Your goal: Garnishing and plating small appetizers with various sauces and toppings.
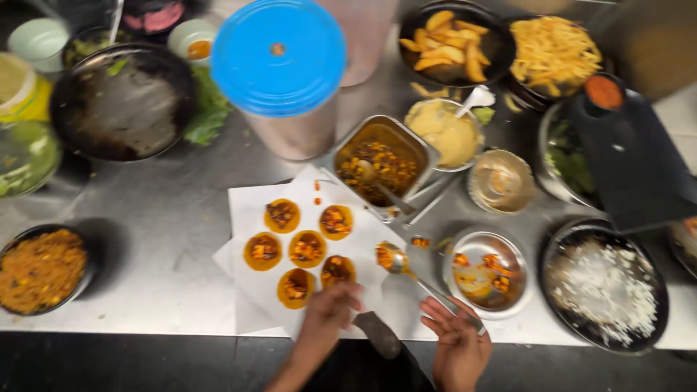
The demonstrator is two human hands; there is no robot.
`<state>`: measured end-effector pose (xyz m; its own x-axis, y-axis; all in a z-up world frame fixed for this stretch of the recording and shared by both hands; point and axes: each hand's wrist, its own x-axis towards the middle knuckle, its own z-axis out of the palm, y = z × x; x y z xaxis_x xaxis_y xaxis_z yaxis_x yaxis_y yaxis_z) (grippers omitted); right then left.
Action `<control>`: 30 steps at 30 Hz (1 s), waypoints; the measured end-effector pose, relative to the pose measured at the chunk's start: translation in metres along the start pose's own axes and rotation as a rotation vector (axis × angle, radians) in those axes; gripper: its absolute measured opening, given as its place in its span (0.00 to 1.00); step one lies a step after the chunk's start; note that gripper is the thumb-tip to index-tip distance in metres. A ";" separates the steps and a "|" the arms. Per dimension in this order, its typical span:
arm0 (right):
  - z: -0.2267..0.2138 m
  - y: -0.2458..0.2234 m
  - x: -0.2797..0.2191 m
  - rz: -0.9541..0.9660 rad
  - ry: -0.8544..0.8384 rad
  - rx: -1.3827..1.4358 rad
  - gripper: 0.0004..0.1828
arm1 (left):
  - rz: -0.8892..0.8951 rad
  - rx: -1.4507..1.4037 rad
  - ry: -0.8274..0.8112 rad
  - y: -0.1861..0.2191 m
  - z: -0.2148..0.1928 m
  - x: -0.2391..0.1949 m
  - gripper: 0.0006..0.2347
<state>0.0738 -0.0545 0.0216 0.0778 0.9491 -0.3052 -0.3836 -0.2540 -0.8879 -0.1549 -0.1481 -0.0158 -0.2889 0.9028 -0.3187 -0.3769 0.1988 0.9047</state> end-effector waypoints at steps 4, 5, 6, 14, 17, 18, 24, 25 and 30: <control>0.078 0.026 -0.007 0.078 -0.202 -0.002 0.21 | 0.297 0.336 0.522 0.087 -0.081 -0.001 0.09; 0.100 0.032 -0.008 0.085 -0.208 -0.009 0.21 | 0.291 0.332 0.532 0.107 -0.092 0.005 0.09; 0.121 0.038 -0.009 0.069 -0.272 -0.054 0.20 | 0.311 0.541 0.567 0.127 -0.103 0.012 0.11; 0.203 0.045 -0.028 -0.342 -0.667 -0.796 0.19 | 0.519 0.968 0.456 0.129 -0.150 0.073 0.15; 0.216 0.043 -0.032 -0.659 -0.753 -1.053 0.18 | 0.513 0.943 0.418 0.125 -0.153 0.079 0.14; 0.219 0.044 -0.032 -0.827 -0.797 -1.014 0.18 | 0.515 0.975 0.409 0.124 -0.153 0.080 0.13; 0.227 0.034 -0.040 -0.989 -0.816 -0.907 0.16 | 0.552 1.026 0.354 0.138 -0.151 0.079 0.11; 0.227 0.035 -0.040 -0.960 -0.805 -0.882 0.16 | 0.559 1.040 0.347 0.138 -0.151 0.079 0.11; 0.214 0.032 -0.041 -0.858 -0.769 -0.842 0.16 | 0.620 1.120 0.320 0.130 -0.153 0.080 0.12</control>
<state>-0.1380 -0.0617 0.0795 -0.6118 0.6571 0.4404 0.1989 0.6666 -0.7184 -0.3617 -0.1085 0.0328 -0.4007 0.8592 0.3181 0.7754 0.1330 0.6173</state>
